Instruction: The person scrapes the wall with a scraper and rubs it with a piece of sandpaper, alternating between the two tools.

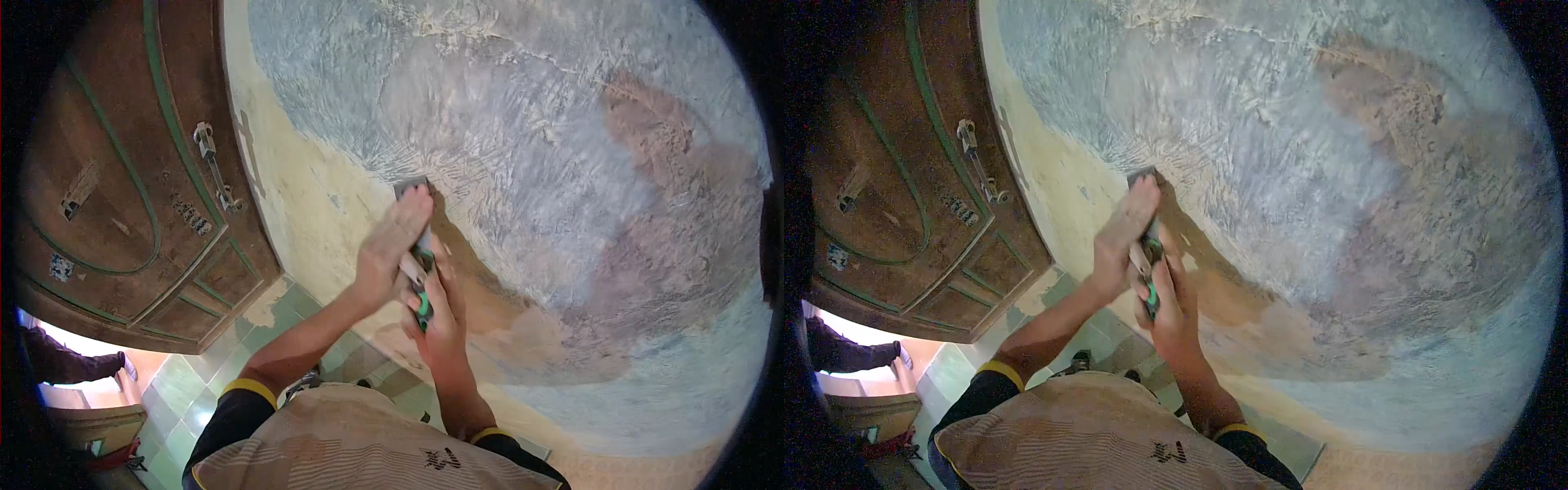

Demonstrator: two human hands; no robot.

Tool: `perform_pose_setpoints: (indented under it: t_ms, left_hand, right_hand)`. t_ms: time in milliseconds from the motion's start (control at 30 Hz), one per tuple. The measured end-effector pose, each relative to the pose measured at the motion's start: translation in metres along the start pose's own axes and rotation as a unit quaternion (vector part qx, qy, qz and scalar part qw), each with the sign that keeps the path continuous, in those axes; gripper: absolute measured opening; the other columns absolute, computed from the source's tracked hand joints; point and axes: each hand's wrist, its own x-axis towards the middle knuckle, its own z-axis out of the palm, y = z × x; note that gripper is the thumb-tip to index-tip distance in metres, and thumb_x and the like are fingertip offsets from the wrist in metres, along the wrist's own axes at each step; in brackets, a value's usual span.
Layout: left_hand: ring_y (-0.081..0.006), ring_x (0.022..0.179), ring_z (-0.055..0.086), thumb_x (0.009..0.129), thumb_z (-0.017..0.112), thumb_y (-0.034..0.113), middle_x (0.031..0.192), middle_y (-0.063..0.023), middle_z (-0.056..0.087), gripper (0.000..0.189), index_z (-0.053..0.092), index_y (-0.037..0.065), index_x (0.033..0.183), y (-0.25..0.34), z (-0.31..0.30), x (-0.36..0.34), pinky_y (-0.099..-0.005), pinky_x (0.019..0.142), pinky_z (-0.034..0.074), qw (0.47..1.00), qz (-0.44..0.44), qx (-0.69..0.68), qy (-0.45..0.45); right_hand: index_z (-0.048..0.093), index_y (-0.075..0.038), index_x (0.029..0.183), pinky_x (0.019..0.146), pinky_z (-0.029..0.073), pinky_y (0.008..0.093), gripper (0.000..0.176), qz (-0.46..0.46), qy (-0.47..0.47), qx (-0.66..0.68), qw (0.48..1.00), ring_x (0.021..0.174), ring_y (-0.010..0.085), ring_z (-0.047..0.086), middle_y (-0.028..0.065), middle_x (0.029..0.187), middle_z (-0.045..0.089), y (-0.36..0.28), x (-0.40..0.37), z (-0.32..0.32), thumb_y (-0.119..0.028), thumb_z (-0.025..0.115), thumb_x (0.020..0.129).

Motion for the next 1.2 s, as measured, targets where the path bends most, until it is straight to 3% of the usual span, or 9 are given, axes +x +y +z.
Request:
perform_pose_setpoints:
  t_ms: [133, 267, 467, 533, 567, 733, 800, 833, 1200]
  left_hand:
    - [-0.0411, 0.14, 0.044, 0.084, 0.065, 0.035, 0.15, -0.0214, 0.047, 0.074, 0.046, 0.0, 0.147, 0.01, 0.014, -0.015, -0.0476, 0.115, 0.036, 0.999, -0.005, 0.021, -0.044]
    - [-0.0401, 0.139, 0.045, 0.084, 0.062, 0.019, 0.149, -0.0212, 0.048, 0.065, 0.049, 0.0, 0.145, -0.009, -0.003, 0.006, -0.0476, 0.114, 0.037, 1.0, -0.007, 0.016, -0.004]
    - [-0.0396, 0.139, 0.046, 0.082, 0.062, 0.018, 0.15, -0.0214, 0.047, 0.068, 0.048, 0.0, 0.146, 0.007, 0.016, -0.017, -0.0457, 0.112, 0.04, 0.999, -0.009, -0.008, -0.032]
    - [-0.0393, 0.138, 0.047, 0.08, 0.064, 0.019, 0.15, -0.0206, 0.048, 0.071, 0.048, 0.002, 0.147, 0.005, 0.014, -0.01, -0.0456, 0.11, 0.042, 0.999, -0.016, 0.011, -0.033]
    - [-0.0389, 0.137, 0.048, 0.079, 0.066, 0.02, 0.15, -0.0198, 0.048, 0.073, 0.048, 0.004, 0.147, -0.008, 0.01, -0.006, -0.0456, 0.108, 0.043, 0.999, 0.007, 0.021, -0.031]
    - [-0.0384, 0.136, 0.049, 0.076, 0.068, 0.013, 0.149, -0.0196, 0.05, 0.074, 0.049, 0.002, 0.146, 0.008, 0.009, -0.011, -0.0448, 0.109, 0.044, 1.0, 0.005, -0.002, -0.008]
    - [-0.0384, 0.137, 0.048, 0.076, 0.068, 0.011, 0.148, -0.0194, 0.05, 0.073, 0.049, 0.002, 0.146, 0.012, 0.019, -0.018, -0.0455, 0.11, 0.042, 1.0, -0.006, -0.016, -0.019]
    - [-0.0402, 0.138, 0.047, 0.077, 0.067, 0.013, 0.148, -0.0216, 0.049, 0.072, 0.049, 0.001, 0.145, 0.014, 0.021, -0.015, -0.0467, 0.112, 0.04, 1.0, -0.005, -0.014, -0.013]
    - [-0.0415, 0.136, 0.049, 0.083, 0.062, 0.011, 0.145, -0.0247, 0.051, 0.063, 0.05, -0.002, 0.143, 0.009, 0.015, -0.009, -0.0464, 0.112, 0.04, 1.0, -0.002, -0.004, -0.022]
  right_hand:
    - [0.03, -0.014, 0.157, 0.044, 0.031, 0.0191, 0.051, 0.075, 0.068, 0.056, 0.993, 0.062, 0.0041, 0.038, -0.0012, 0.092, 0.047, -0.006, -0.02, -0.009, -0.026, 0.041, 0.109]
    - [0.032, -0.015, 0.156, 0.043, 0.031, 0.0195, 0.052, -0.034, 0.016, -0.017, 0.999, 0.072, 0.0046, 0.043, -0.0007, 0.096, 0.048, 0.009, 0.011, 0.013, -0.026, 0.045, 0.107]
    - [0.032, -0.017, 0.157, 0.048, 0.037, 0.0178, 0.053, 0.025, 0.085, -0.042, 0.995, 0.071, 0.004, 0.046, 0.0008, 0.099, 0.057, 0.02, -0.02, -0.024, -0.029, 0.044, 0.107]
    - [0.031, -0.018, 0.157, 0.047, 0.037, 0.0184, 0.053, -0.144, 0.05, -0.357, 0.922, 0.068, 0.0038, 0.045, 0.0004, 0.092, 0.056, 0.026, -0.01, -0.025, -0.028, 0.043, 0.107]
    - [0.03, -0.018, 0.158, 0.047, 0.036, 0.0191, 0.053, 0.025, 0.089, -0.033, 0.995, 0.064, 0.0037, 0.044, 0.0, 0.085, 0.053, 0.024, -0.006, -0.01, -0.026, 0.042, 0.107]
    - [0.025, -0.017, 0.159, 0.042, 0.031, 0.0188, 0.055, -0.01, 0.055, -0.014, 0.998, 0.072, 0.0048, 0.042, 0.0023, 0.099, 0.051, 0.014, -0.02, -0.005, -0.023, 0.042, 0.108]
    - [0.03, -0.019, 0.158, 0.046, 0.034, 0.0181, 0.051, -0.003, 0.082, -0.074, 0.994, 0.059, 0.0026, 0.04, -0.0012, 0.081, 0.05, 0.004, -0.026, -0.007, -0.027, 0.038, 0.109]
    - [0.028, -0.015, 0.159, 0.044, 0.032, 0.0175, 0.052, 0.008, 0.114, -0.049, 0.992, 0.068, 0.004, 0.04, 0.0026, 0.093, 0.051, 0.001, -0.024, -0.007, -0.022, 0.04, 0.109]
    - [0.028, -0.015, 0.159, 0.042, 0.029, 0.0183, 0.053, 0.015, 0.071, -0.087, 0.994, 0.055, 0.0035, 0.035, 0.0002, 0.083, 0.047, 0.006, -0.011, 0.004, -0.028, 0.04, 0.108]
